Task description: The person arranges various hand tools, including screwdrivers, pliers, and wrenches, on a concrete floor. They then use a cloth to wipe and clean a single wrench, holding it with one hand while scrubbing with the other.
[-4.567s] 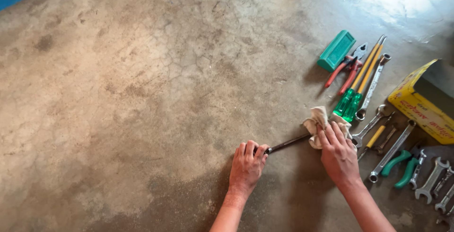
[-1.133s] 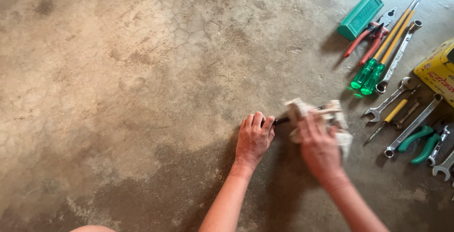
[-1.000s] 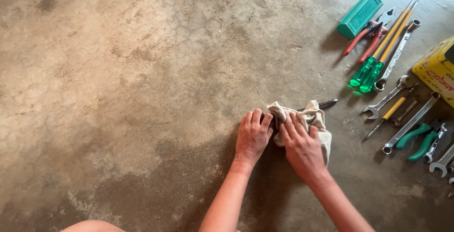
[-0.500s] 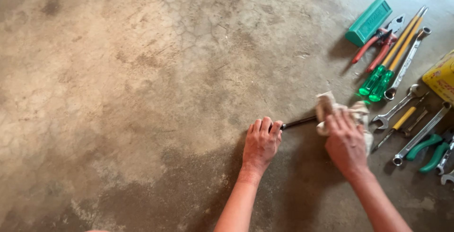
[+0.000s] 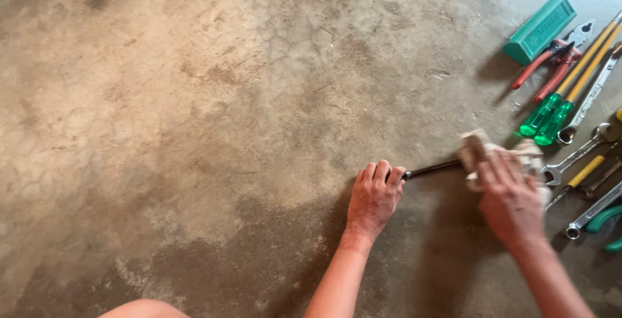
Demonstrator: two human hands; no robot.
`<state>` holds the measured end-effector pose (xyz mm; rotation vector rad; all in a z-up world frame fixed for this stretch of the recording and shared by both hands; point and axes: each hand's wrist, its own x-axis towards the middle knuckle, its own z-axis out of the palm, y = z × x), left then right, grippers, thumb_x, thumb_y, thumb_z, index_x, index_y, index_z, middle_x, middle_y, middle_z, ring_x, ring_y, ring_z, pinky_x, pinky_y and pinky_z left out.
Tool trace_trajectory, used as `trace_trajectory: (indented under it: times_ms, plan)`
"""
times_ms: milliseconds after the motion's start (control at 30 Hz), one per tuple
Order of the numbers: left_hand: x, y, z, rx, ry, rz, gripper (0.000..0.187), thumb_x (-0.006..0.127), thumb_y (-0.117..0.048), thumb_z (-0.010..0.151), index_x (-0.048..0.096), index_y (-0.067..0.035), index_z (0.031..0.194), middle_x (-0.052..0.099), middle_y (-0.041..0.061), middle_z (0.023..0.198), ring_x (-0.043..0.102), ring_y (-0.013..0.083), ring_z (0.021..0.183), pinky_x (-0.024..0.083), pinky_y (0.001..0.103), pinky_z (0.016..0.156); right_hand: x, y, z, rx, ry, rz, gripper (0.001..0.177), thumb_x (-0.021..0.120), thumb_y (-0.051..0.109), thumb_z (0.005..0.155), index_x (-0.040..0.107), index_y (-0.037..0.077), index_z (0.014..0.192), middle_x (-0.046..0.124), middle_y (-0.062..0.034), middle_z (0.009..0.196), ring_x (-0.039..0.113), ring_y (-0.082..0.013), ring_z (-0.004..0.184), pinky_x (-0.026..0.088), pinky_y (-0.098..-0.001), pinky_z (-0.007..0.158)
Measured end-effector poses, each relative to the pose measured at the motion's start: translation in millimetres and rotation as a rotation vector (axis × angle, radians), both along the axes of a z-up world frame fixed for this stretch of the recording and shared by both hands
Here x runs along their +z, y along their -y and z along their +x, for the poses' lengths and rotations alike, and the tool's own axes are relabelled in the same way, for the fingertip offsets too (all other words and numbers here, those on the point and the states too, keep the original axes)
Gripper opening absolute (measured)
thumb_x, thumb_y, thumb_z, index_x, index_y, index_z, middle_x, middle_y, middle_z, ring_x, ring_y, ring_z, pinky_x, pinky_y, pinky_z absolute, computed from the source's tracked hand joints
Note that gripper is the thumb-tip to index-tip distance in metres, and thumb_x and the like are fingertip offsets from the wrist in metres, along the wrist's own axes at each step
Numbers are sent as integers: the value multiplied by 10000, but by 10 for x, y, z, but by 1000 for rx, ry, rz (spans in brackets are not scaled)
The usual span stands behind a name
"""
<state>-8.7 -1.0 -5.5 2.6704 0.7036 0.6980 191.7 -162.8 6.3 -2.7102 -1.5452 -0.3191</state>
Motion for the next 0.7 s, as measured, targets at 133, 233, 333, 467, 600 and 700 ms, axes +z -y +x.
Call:
trace_trajectory:
  times_ms: [133,233,333,467,600,700]
  plan:
    - [51,3,19,-9,-22,-17,296,702,-202,953,540,-120,1187,541,79,1029,578,249,957,512,406,854,44,38,98,-23,6,64,514,560,1,820,604,84,1325,541,-90,1565,477,-255,1520,416,-510,1193]
    - [93,-12,21,-7,0,7,316,708,-199,917,542,-123,1175,546,81,1031,577,262,971,508,416,853,-17,-120,-218,43,-29,0,600,563,-13,752,628,88,1339,568,-105,1493,467,-272,1457,407,-540,1110]
    - [43,0,-9,7,15,25,340,711,-190,874,535,-108,1154,552,91,1063,577,276,1000,507,428,869,-76,-310,-685,201,19,-33,579,560,2,778,634,105,1343,525,-90,1535,435,-245,1458,416,-542,1079]
    - [-24,11,7,8,-11,32,315,692,-157,909,524,-97,1169,544,94,1082,577,265,1010,516,416,892,-9,-280,-751,229,-5,-38,540,576,42,820,626,130,1351,510,-68,1556,436,-196,1476,439,-516,1065]
    - [7,10,-5,-8,-1,14,306,690,-182,940,530,-131,1196,535,80,1042,573,264,987,515,420,874,-14,-97,-232,81,60,-49,547,596,89,798,643,139,1342,543,-60,1545,457,-221,1445,438,-514,1058]
    - [50,-1,-16,-8,-51,23,289,686,-215,966,527,-143,1197,529,75,1027,570,257,967,513,418,848,23,21,139,-11,80,-27,545,584,73,834,643,154,1370,523,-27,1576,452,-166,1511,449,-520,1079]
